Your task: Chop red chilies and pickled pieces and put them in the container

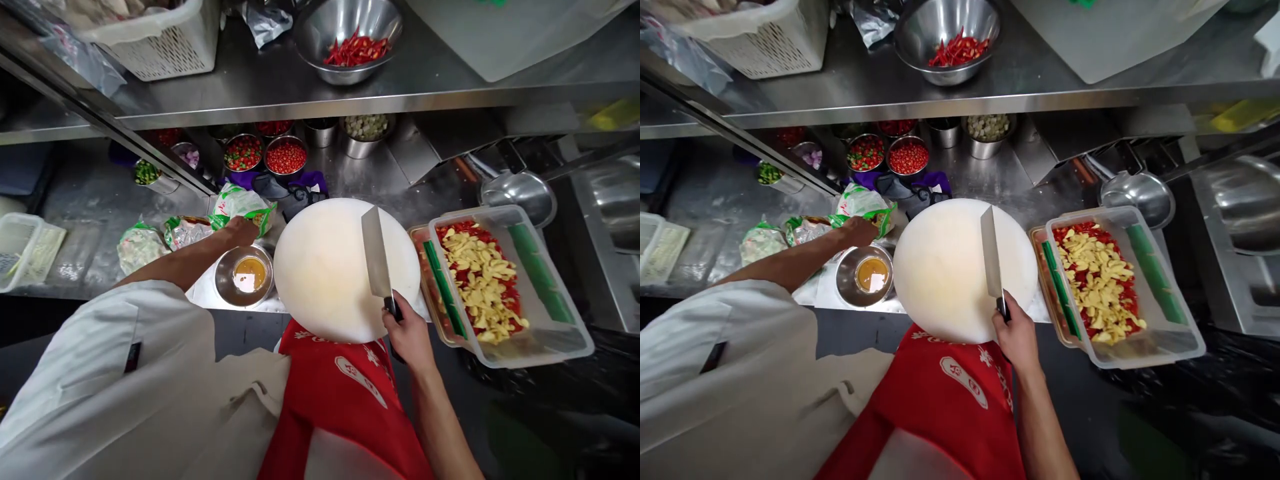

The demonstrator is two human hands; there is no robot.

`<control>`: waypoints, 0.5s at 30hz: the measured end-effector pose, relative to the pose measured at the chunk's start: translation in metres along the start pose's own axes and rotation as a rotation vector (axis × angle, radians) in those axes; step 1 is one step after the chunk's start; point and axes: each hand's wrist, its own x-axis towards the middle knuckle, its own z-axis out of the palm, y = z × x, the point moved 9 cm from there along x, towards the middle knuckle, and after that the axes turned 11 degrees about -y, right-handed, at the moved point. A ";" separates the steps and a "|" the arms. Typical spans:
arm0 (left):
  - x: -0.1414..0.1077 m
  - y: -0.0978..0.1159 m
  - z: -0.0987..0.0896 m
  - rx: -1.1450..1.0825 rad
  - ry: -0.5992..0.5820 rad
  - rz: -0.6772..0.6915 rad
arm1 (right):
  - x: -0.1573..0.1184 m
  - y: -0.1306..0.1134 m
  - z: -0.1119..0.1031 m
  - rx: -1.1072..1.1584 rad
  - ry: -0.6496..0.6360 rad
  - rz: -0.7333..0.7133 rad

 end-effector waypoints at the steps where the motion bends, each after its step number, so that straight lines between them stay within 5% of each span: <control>1: 0.004 0.007 -0.004 0.052 -0.054 0.021 | 0.002 -0.004 0.005 -0.011 -0.003 -0.009; 4: 0.010 0.035 -0.039 0.353 -0.116 0.133 | 0.004 -0.007 0.012 -0.021 0.014 0.004; 8: 0.001 0.054 -0.119 0.789 0.035 0.182 | 0.004 -0.001 0.014 -0.002 0.040 0.033; 15: -0.047 0.041 -0.208 0.562 0.397 0.131 | 0.005 -0.002 0.013 -0.006 0.026 0.040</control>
